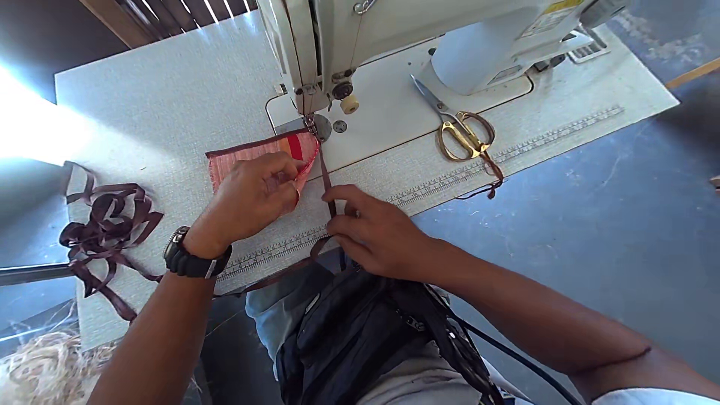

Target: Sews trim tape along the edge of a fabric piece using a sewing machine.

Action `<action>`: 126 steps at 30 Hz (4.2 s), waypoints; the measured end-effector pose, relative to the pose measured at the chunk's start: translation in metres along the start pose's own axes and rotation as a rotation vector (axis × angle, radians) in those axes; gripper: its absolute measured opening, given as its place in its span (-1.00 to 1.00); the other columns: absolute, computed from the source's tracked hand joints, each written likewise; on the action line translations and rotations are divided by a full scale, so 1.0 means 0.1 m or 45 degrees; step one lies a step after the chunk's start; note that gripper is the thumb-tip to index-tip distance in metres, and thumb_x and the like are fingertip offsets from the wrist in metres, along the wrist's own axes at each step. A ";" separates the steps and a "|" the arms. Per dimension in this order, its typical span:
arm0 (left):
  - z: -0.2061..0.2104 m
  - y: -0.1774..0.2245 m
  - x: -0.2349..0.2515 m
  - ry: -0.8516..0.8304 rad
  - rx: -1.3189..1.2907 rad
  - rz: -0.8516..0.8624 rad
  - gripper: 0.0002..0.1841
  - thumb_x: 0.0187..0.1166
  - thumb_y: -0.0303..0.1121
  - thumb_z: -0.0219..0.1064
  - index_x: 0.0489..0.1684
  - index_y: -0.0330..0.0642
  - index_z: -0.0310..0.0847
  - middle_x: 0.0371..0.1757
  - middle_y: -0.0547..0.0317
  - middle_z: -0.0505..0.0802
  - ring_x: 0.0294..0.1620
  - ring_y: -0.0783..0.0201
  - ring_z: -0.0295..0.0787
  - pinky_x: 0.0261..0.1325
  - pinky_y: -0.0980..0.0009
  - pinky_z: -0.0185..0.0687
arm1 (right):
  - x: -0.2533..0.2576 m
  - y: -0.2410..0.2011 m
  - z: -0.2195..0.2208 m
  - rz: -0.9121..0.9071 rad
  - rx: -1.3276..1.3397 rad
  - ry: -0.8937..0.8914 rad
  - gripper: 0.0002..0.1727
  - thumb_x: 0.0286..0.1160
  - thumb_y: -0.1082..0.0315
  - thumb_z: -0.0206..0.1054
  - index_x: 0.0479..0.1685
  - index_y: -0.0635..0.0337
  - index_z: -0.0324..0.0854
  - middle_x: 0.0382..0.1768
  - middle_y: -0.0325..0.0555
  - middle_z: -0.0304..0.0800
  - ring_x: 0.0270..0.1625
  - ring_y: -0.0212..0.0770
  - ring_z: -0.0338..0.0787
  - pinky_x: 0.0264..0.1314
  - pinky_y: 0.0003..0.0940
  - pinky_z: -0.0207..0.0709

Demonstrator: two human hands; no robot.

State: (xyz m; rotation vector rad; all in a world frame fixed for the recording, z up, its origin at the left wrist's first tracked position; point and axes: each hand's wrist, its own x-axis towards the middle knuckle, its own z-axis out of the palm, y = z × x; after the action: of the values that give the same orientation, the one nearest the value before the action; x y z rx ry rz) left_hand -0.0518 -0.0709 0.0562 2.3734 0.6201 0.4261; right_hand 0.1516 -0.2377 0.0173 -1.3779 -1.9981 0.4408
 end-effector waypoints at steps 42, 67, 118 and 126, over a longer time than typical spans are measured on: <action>0.05 -0.10 -0.05 0.049 -0.168 -0.024 -0.84 0.48 -0.37 0.21 -0.20 -0.03 0.73 0.03 0.31 0.89 -0.07 0.49 0.82 -0.12 0.42 0.75 | 1.09 0.52 -0.26 0.973 0.151 0.129 -0.87 0.51 0.36 0.46 -0.07 0.16 0.72 -0.24 -0.09 0.85 -0.22 -0.18 0.84 -0.10 -0.12 0.71; 0.04 -0.10 -0.06 0.066 -0.161 -0.009 -0.84 0.48 -0.37 0.19 -0.21 -0.03 0.73 0.06 0.29 0.89 -0.03 0.47 0.83 -0.10 0.40 0.74 | 1.14 0.54 -0.34 1.156 0.519 -0.067 -0.77 0.74 0.27 0.30 0.12 0.19 0.75 -0.41 -0.10 0.90 -0.71 -0.36 0.66 -0.74 -0.52 0.42; 0.13 -0.10 0.00 0.074 -0.187 0.092 -0.88 0.44 -0.36 0.22 -0.31 -0.11 0.68 0.32 0.16 0.83 0.40 0.34 0.74 0.36 0.28 0.73 | 1.12 0.52 -0.20 0.790 -0.141 0.128 -0.86 0.47 0.31 0.43 -0.19 0.20 0.76 -0.17 -0.01 0.79 -0.04 -0.03 0.78 0.01 0.01 0.62; 0.13 -0.11 0.00 0.074 -0.183 0.083 -0.88 0.44 -0.36 0.21 -0.30 -0.10 0.68 0.31 0.20 0.83 0.38 0.38 0.75 0.32 0.30 0.74 | 1.16 0.55 -0.18 0.762 -0.166 0.047 -0.82 0.49 0.38 0.38 -0.01 0.13 0.74 -0.26 -0.07 0.75 -0.17 -0.06 0.75 -0.15 -0.01 0.61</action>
State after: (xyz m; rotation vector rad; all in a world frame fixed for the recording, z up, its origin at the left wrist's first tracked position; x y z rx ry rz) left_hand -0.0500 -0.0697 0.0392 2.2553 0.5216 0.5516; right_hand 0.1765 -0.1120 0.0349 -2.0514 -1.5776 0.5453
